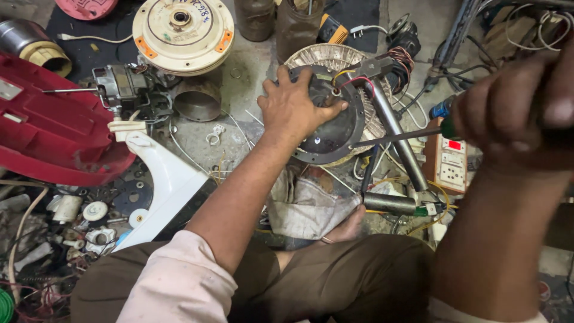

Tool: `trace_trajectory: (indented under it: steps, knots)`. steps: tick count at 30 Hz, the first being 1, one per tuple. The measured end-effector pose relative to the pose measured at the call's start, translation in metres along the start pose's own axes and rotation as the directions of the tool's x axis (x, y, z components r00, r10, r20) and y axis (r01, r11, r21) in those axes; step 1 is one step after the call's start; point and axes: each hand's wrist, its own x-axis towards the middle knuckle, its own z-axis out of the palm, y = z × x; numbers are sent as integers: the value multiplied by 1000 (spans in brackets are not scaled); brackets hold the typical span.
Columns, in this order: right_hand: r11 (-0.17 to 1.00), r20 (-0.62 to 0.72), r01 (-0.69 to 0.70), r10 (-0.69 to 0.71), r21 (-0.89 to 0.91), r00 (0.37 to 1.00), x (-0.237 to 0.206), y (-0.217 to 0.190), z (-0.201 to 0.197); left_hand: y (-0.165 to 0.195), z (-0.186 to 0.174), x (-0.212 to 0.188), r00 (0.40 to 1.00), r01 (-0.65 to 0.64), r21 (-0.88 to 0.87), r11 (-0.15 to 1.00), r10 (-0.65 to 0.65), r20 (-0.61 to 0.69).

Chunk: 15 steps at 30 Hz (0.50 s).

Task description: The person sits on the floor and works on an electric motor. They use a hammer to tap the motor housing, then use a screwdriver to adjust internal components. They connect wires to a capacitor and use pliers to secure the connections.

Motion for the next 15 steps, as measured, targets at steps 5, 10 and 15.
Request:
trace_trajectory:
  steps: [5,10,15]
  knots:
    - [1000,-84,-6,4,-19,996,-9,6,-16,-2,-1,2,1000,6,-45,999,-6,-10]
    - [998,-127,-6,-2,-67,992,-27,10,-29,-2,2,3,1000,20,-39,999,-20,-1]
    - [996,-68,-30,24,-85,997,-23,-1,-38,-2,3,4,1000,22,-21,1000,-22,2]
